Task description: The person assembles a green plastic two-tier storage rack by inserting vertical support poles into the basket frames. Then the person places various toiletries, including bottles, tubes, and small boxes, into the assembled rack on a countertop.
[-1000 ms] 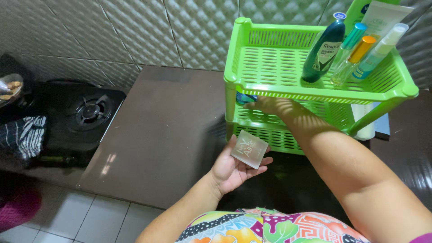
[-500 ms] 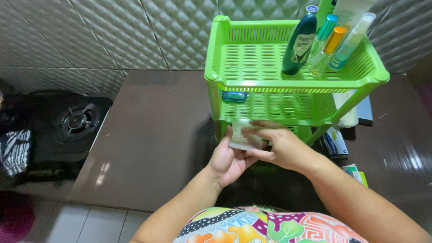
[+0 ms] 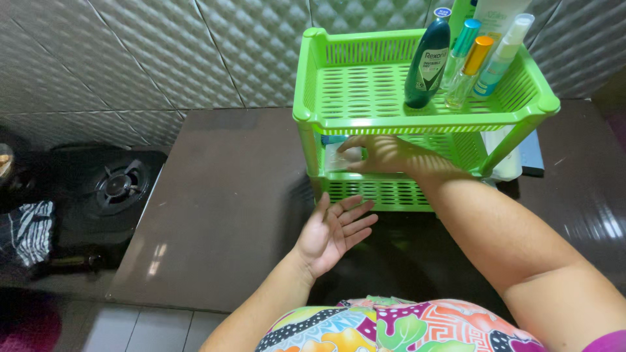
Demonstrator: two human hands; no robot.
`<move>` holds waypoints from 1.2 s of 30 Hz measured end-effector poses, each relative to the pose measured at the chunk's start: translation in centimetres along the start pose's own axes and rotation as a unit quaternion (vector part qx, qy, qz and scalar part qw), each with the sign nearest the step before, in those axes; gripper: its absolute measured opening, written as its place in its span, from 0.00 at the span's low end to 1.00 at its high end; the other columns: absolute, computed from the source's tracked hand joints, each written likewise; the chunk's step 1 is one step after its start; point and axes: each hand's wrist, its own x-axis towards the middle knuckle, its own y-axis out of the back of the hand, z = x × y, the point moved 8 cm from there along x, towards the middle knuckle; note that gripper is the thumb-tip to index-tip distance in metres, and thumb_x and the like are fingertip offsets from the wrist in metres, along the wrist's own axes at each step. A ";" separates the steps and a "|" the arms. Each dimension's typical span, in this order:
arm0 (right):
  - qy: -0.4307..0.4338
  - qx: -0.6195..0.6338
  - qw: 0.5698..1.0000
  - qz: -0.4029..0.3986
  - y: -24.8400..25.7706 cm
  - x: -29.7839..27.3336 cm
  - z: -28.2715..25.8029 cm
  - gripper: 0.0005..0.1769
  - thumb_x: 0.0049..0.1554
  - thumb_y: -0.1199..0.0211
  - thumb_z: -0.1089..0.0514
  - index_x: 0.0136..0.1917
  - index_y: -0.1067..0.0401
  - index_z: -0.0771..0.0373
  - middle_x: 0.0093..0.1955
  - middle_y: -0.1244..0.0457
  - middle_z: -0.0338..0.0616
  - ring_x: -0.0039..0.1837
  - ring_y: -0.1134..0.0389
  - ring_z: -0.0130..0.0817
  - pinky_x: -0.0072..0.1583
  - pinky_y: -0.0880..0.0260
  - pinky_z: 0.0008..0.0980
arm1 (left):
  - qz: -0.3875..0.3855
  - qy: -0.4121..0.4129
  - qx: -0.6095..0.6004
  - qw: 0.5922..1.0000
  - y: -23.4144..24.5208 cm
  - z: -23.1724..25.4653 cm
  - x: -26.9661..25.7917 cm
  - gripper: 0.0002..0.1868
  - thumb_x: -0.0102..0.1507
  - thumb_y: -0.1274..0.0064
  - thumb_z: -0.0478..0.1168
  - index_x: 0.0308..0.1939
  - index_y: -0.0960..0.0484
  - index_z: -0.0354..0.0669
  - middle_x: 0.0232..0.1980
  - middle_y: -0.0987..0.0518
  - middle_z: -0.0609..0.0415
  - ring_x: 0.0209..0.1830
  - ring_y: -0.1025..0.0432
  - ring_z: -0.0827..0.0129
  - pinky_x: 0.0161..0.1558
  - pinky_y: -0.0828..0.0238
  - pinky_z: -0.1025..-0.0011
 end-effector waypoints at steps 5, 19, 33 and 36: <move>0.082 0.028 0.995 0.039 -0.8 0.9 0.2 0.31 0.46 0.26 0.45 0.63 0.25 0.46 0.64 0.32 0.44 0.64 0.32 0.44 0.67 0.35 0.41 | 0.015 0.006 -0.010 1.000 0.9 -0.3 0.2 0.40 0.69 0.70 0.68 0.71 0.35 0.40 0.74 0.31 0.43 0.71 0.33 0.53 0.71 0.38 0.57; 0.208 0.158 0.880 0.398 -5.4 -22.7 0.4 0.13 0.50 0.34 0.69 0.50 0.26 0.65 0.51 0.32 0.52 0.56 0.28 0.48 0.58 0.26 0.39 | 0.060 0.062 0.008 0.996 2.0 -3.6 2.5 0.33 0.71 0.67 0.60 0.67 0.32 0.36 0.70 0.26 0.39 0.69 0.31 0.51 0.69 0.37 0.56; -0.367 -0.062 0.874 0.312 -13.3 -31.3 22.8 0.44 0.45 0.24 0.49 0.73 0.35 0.44 0.67 0.38 0.57 0.66 0.37 0.62 0.61 0.35 0.58 | 0.061 0.106 0.070 0.990 0.0 -6.6 4.1 0.31 0.69 0.59 0.53 0.68 0.34 0.34 0.69 0.27 0.39 0.67 0.29 0.53 0.67 0.33 0.59; -0.357 -0.042 0.881 0.308 -15.6 -31.3 24.5 0.39 0.52 0.29 0.53 0.75 0.36 0.45 0.63 0.36 0.54 0.65 0.36 0.60 0.62 0.32 0.57 | 0.065 0.101 0.074 0.990 0.2 -6.3 3.8 0.30 0.68 0.58 0.53 0.68 0.32 0.35 0.69 0.26 0.40 0.66 0.29 0.54 0.67 0.32 0.59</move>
